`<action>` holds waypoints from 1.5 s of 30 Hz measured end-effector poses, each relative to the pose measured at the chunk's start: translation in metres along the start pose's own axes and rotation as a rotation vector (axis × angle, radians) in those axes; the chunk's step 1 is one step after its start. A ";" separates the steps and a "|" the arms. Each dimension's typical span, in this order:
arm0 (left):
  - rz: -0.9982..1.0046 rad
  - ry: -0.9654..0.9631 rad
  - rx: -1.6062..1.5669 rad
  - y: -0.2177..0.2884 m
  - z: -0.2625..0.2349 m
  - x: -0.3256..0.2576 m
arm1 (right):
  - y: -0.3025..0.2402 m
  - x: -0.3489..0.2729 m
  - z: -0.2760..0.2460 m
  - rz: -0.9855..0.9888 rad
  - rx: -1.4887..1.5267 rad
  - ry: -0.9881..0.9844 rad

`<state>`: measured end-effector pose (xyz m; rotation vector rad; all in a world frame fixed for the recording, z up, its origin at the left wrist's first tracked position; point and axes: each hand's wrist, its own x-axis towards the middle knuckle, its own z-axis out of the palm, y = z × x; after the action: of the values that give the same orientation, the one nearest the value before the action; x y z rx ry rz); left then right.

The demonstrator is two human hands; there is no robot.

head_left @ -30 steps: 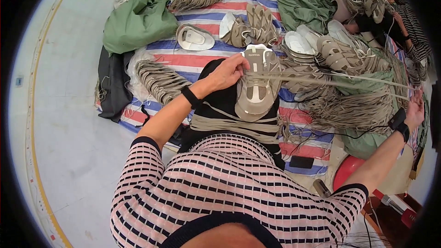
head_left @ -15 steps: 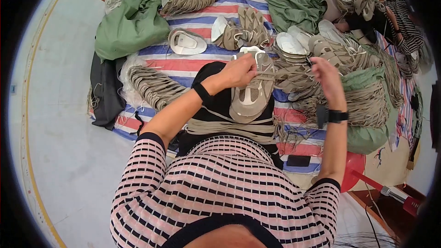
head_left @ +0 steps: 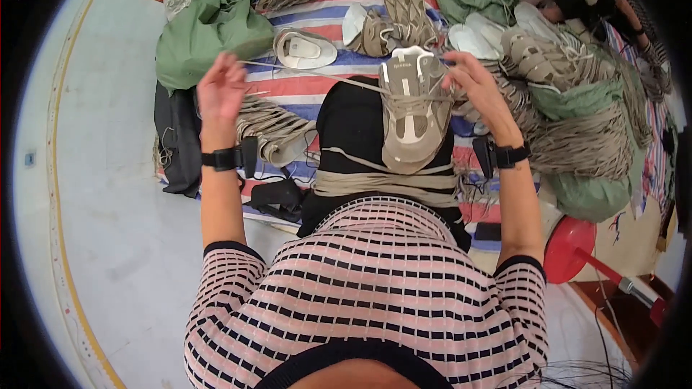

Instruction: Lacing shoelaces through the eyelets of a sneaker.

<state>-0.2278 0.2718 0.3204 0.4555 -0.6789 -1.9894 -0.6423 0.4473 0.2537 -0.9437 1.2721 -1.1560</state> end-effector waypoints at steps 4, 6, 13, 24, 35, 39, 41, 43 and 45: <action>0.116 0.470 0.280 0.029 -0.008 -0.018 | 0.011 0.005 0.012 -0.205 -0.278 0.049; -0.065 0.615 1.290 0.030 -0.009 -0.025 | 0.009 0.003 0.013 -0.126 -0.224 -0.024; -0.094 0.056 1.912 -0.061 0.002 0.007 | 0.005 -0.003 0.003 0.053 -0.089 -0.036; 0.422 -0.532 1.890 -0.230 0.095 0.033 | 0.037 -0.012 0.020 -0.148 -0.269 0.167; 0.328 -0.717 1.822 -0.233 0.094 0.039 | 0.018 -0.014 0.040 -0.044 -0.852 0.298; 0.407 -0.781 1.760 -0.237 0.094 0.034 | 0.021 -0.004 0.046 -0.048 -0.969 0.348; 0.438 -0.784 1.742 -0.245 0.087 0.036 | 0.024 -0.002 0.031 -0.009 -0.830 0.229; 0.432 -0.779 1.687 -0.247 0.082 0.033 | 0.024 -0.001 0.008 0.066 -0.604 -0.018; 0.403 -0.777 1.617 -0.246 0.080 0.032 | 0.012 0.003 -0.001 0.015 -0.730 -0.007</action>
<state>-0.4534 0.3627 0.2262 0.3436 -2.5897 -0.7774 -0.6422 0.4466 0.2410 -1.4535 1.7315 -0.6625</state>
